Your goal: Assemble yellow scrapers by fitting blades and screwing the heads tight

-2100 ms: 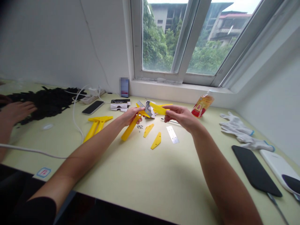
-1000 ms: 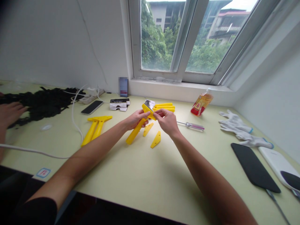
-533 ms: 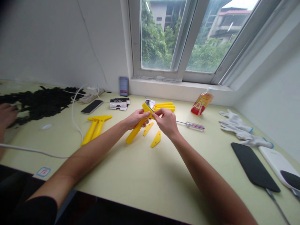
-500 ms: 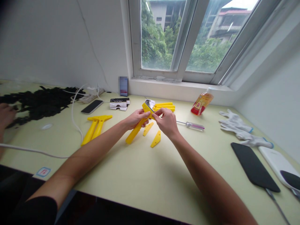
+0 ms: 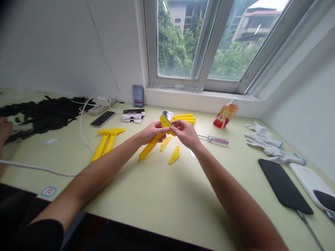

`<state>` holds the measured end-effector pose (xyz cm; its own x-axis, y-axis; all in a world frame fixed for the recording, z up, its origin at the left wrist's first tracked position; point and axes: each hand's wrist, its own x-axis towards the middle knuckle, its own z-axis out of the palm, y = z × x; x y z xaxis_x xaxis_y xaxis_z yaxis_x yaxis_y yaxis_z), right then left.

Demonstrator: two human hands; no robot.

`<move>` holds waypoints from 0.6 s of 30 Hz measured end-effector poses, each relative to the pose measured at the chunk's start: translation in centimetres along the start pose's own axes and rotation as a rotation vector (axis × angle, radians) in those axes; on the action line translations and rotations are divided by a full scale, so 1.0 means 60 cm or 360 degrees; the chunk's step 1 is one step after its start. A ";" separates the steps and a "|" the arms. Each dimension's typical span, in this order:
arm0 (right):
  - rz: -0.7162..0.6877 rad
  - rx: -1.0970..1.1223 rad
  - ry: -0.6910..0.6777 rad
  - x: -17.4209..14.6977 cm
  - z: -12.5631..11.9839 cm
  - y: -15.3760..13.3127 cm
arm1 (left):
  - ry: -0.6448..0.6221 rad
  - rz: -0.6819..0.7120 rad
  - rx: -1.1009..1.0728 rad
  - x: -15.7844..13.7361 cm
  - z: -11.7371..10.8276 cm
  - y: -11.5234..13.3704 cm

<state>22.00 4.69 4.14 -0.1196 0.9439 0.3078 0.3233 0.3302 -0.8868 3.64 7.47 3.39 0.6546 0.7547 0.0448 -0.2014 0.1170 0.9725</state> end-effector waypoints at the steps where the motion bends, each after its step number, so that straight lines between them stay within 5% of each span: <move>1: 0.0021 0.0046 -0.0045 0.000 -0.001 -0.001 | -0.0002 0.0000 0.0005 0.000 0.002 0.001; 11: 0.0078 0.0234 -0.0238 -0.001 -0.001 -0.006 | -0.0001 -0.0040 0.0046 -0.003 0.011 0.007; 18: 0.0054 0.0207 -0.0063 -0.003 -0.005 -0.016 | 0.0012 -0.0036 0.0157 -0.007 0.008 0.021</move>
<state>22.01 4.21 5.02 -0.1487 0.9526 0.2655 0.2038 0.2922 -0.9344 3.46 6.95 4.70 0.6527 0.7573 0.0211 -0.1134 0.0702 0.9911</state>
